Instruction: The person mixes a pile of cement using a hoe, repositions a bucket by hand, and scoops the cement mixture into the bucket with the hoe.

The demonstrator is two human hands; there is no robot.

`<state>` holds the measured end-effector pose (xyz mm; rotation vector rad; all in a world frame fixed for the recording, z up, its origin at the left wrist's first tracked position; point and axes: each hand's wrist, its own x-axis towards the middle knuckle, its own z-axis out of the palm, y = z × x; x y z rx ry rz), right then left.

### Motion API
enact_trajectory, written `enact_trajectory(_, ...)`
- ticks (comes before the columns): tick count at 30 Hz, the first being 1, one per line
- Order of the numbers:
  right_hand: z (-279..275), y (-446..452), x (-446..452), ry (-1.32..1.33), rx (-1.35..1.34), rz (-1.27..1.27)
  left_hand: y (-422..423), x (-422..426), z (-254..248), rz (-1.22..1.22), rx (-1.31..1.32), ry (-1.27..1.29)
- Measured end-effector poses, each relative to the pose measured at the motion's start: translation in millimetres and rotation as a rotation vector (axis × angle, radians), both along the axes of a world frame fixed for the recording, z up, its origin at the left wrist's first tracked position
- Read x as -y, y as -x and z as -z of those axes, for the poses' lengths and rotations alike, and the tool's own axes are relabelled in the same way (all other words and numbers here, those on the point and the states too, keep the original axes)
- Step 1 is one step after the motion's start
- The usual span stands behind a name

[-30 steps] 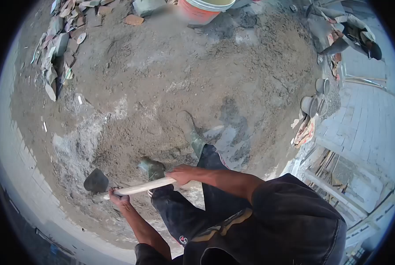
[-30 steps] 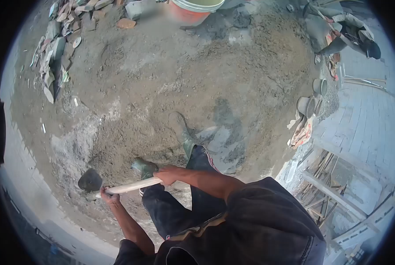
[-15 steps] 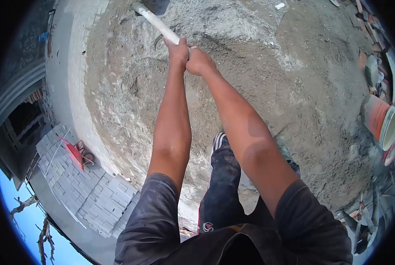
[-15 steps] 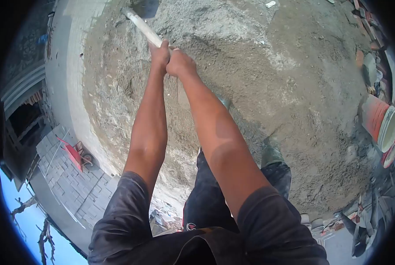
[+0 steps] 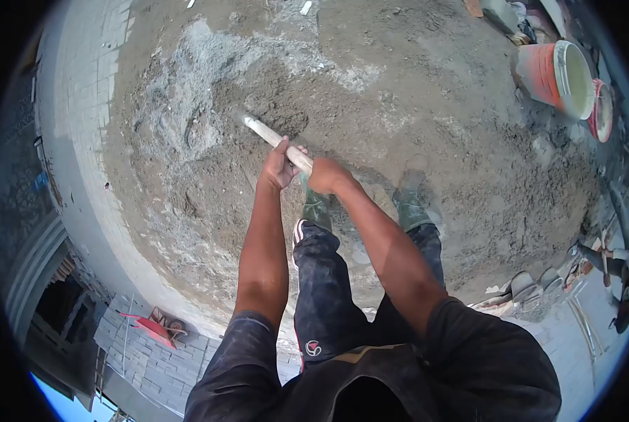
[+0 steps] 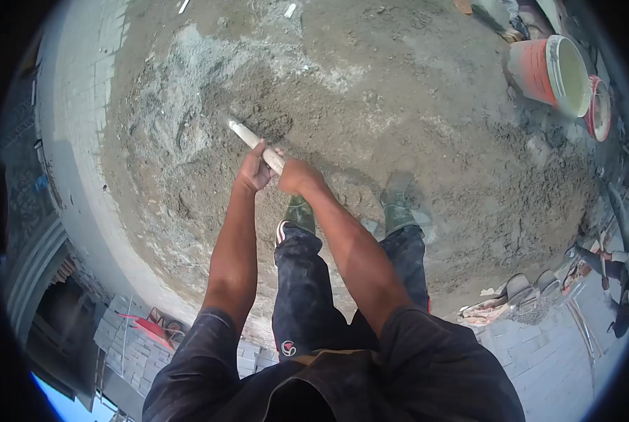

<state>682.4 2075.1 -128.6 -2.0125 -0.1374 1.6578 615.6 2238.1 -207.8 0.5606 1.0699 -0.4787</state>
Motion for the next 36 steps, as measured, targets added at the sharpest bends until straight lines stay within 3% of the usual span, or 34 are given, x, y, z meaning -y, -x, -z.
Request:
enact_trajectory(1,-32,-16,39,0.034,-0.025,-0.015,-7,27,-11,-0.102,-0.049,-0.087)
enact_trajectory(3,-53,-23,131,0.021,-0.015,-0.038,-4,68,12,-0.198,0.009,0.003)
enact_trajectory(5,-105,-32,246,-0.014,-0.081,-0.047,-17,124,27,-0.267,-0.165,-0.116)
enact_trajectory(7,-149,-18,377,0.001,-0.069,0.031,-22,198,62,-0.310,-0.206,0.181)
enact_trajectory(8,-171,-5,445,0.071,-0.032,0.042,-35,288,19,-0.215,-0.369,0.096)
enact_trajectory(10,-250,24,591,0.139,-0.079,0.294,-41,457,-64,-0.137,-0.354,0.323)
enact_trajectory(12,-385,36,702,0.709,-0.038,0.351,-36,611,-173,-0.041,-0.230,0.656)
enact_trajectory(13,-445,61,761,0.865,0.089,0.472,-35,675,-230,0.036,-0.253,0.726)
enact_trajectory(14,-508,73,792,1.221,0.121,0.500,-32,726,-280,0.106,-0.277,0.902)
enact_trajectory(15,-562,103,840,1.360,0.210,0.517,-26,767,-322,0.149,-0.228,1.080)
enact_trajectory(17,-642,145,900,1.613,0.214,0.157,-23,813,-399,0.217,-0.181,1.185)
enact_trajectory(19,-663,153,897,1.699,0.345,0.164,-16,832,-419,0.211,-0.143,1.212)
enact_trajectory(21,-628,144,885,1.654,0.381,0.256,-20,812,-407,0.213,-0.151,1.127)
enact_trajectory(23,-536,134,869,1.446,0.378,0.346,-20,772,-338,0.207,-0.083,0.998)
enact_trajectory(25,-398,126,823,1.204,0.276,-0.008,-17,705,-236,0.155,-0.139,0.749)
enact_trajectory(26,-322,135,790,0.917,0.338,0.059,-21,656,-191,0.108,-0.196,0.521)
enact_trajectory(28,-193,136,671,0.338,0.109,0.263,-23,523,-109,-0.061,-0.255,0.258)
enact_trajectory(29,-152,129,591,0.187,0.134,0.115,-5,434,-41,-0.093,-0.197,0.140)
enact_trajectory(31,-106,121,434,-0.039,0.177,0.102,-17,279,-63,-0.133,-0.275,-0.241)
enact_trajectory(32,-98,118,364,-0.125,0.187,0.152,-7,186,-48,-0.213,-0.188,-0.301)
enact_trajectory(34,-110,98,242,-0.272,0.227,0.129,-7,58,-111,-0.251,-0.125,-0.548)
enact_trajectory(35,-100,107,177,-0.254,0.163,0.128,10,-22,-119,-0.242,-0.044,-0.701)
enact_trajectory(36,-100,97,130,-0.426,0.134,0.060,9,-45,-166,-0.225,0.024,-0.794)
